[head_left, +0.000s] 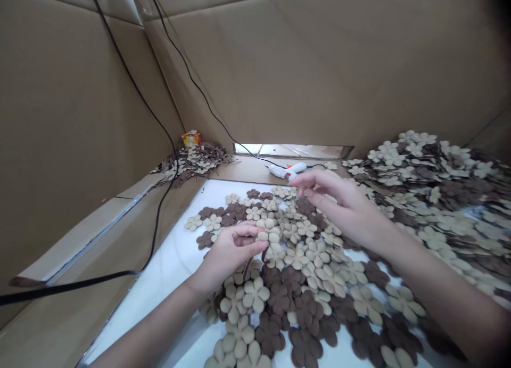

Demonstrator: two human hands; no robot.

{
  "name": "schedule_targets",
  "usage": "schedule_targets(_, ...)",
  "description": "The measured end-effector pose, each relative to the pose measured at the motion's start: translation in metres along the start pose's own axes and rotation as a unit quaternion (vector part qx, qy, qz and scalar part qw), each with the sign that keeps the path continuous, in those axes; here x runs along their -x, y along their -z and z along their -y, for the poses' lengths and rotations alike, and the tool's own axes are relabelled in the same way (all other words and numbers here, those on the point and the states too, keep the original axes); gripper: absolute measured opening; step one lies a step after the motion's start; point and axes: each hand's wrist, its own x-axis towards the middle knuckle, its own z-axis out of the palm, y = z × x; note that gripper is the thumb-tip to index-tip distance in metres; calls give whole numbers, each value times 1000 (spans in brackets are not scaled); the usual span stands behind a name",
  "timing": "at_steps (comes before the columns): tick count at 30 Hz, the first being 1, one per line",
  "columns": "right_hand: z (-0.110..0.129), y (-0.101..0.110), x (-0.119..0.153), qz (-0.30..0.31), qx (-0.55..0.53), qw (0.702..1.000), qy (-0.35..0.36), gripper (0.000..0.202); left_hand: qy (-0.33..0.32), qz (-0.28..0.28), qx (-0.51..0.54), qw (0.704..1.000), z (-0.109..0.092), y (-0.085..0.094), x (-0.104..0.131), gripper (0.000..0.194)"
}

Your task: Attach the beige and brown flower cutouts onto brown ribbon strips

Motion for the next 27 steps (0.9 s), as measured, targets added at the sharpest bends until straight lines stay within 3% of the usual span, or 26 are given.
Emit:
schedule_targets(7,6,-13,4,107,72,989,68,18,23,9,72,997,4,-1,2,20)
schedule_targets(14,7,-22,7,143,66,987,37,25,18,13,74,997,3,-1,3,19)
schedule_targets(20,15,-20,9,242,-47,966,83,33,30,-5,94,995,3,0,4,21)
schedule_targets(23,14,-21,11,192,-151,964,109,47,32,-19,86,996,4,1,4,23)
schedule_targets(25,14,-26,12,135,-241,957,84,59,41,-18,87,995,6,0,4,23)
schedule_targets(27,17,-31,14,145,-336,929,46,68,41,-15,88,995,8,-1,4,22)
